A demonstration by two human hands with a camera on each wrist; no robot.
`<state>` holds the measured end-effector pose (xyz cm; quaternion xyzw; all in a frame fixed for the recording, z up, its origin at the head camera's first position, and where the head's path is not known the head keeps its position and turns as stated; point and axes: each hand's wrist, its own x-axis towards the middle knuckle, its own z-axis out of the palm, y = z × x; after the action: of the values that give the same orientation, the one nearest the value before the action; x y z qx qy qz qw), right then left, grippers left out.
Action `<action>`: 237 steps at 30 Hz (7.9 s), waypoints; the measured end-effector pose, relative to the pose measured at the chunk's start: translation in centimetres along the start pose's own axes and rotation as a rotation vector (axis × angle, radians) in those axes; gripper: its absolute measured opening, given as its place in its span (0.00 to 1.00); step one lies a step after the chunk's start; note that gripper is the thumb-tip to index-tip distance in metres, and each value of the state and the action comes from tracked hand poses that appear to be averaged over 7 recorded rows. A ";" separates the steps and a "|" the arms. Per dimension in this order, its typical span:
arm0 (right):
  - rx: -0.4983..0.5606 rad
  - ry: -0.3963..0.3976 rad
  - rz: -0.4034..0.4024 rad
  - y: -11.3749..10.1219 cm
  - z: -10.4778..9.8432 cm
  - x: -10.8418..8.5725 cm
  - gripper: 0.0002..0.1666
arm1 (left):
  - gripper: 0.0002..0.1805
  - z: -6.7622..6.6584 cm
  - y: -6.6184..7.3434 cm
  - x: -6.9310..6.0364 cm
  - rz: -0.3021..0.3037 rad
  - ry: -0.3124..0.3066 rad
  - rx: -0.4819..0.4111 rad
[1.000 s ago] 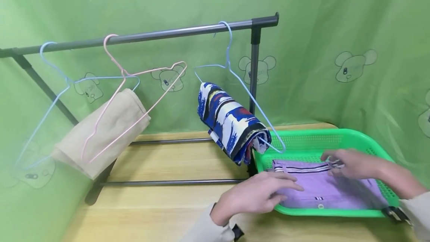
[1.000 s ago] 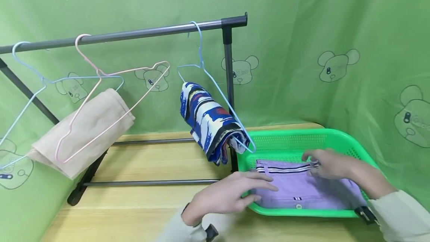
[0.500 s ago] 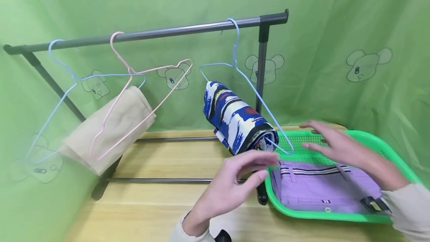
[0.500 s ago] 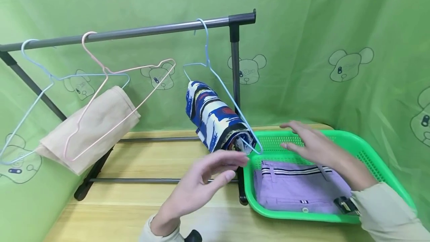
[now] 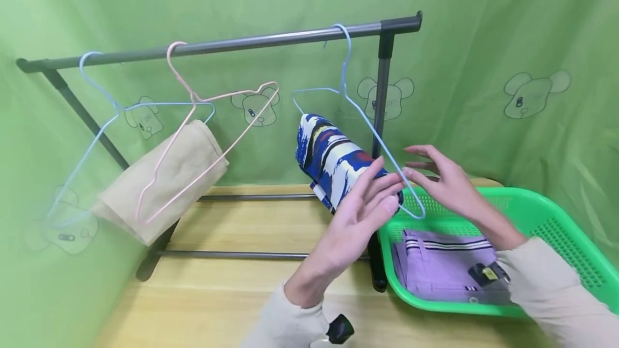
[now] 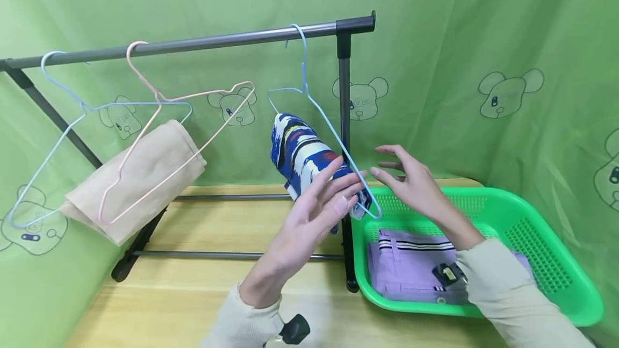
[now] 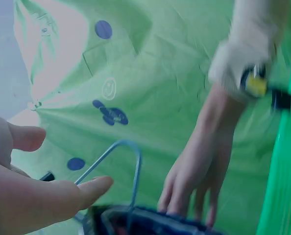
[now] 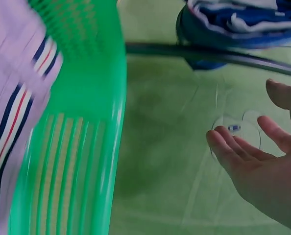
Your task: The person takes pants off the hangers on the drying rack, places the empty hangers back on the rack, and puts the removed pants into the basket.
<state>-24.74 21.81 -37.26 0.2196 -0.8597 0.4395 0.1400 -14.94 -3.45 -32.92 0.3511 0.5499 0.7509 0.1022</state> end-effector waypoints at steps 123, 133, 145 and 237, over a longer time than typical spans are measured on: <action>0.130 0.083 0.030 -1.7 2.2 4.6 0.18 | 0.12 -13.9 8.1 -5.4 0.550 0.514 -0.052; 0.102 0.070 -0.095 -1.2 0.3 10.5 0.16 | 0.13 -14.5 7.5 -5.1 0.629 0.499 0.046; 0.155 0.064 -0.128 -1.0 0.0 11.3 0.17 | 0.18 -15.8 5.4 -6.0 0.590 0.451 0.052; -0.355 -0.383 -0.626 -6.0 7.1 6.2 0.30 | 0.11 -17.0 4.7 -6.8 0.188 0.314 0.517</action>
<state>-27.45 11.37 -34.51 0.5209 -0.8244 0.1715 0.1402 -19.80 -21.71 -34.08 0.2946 0.6969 0.6373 -0.1462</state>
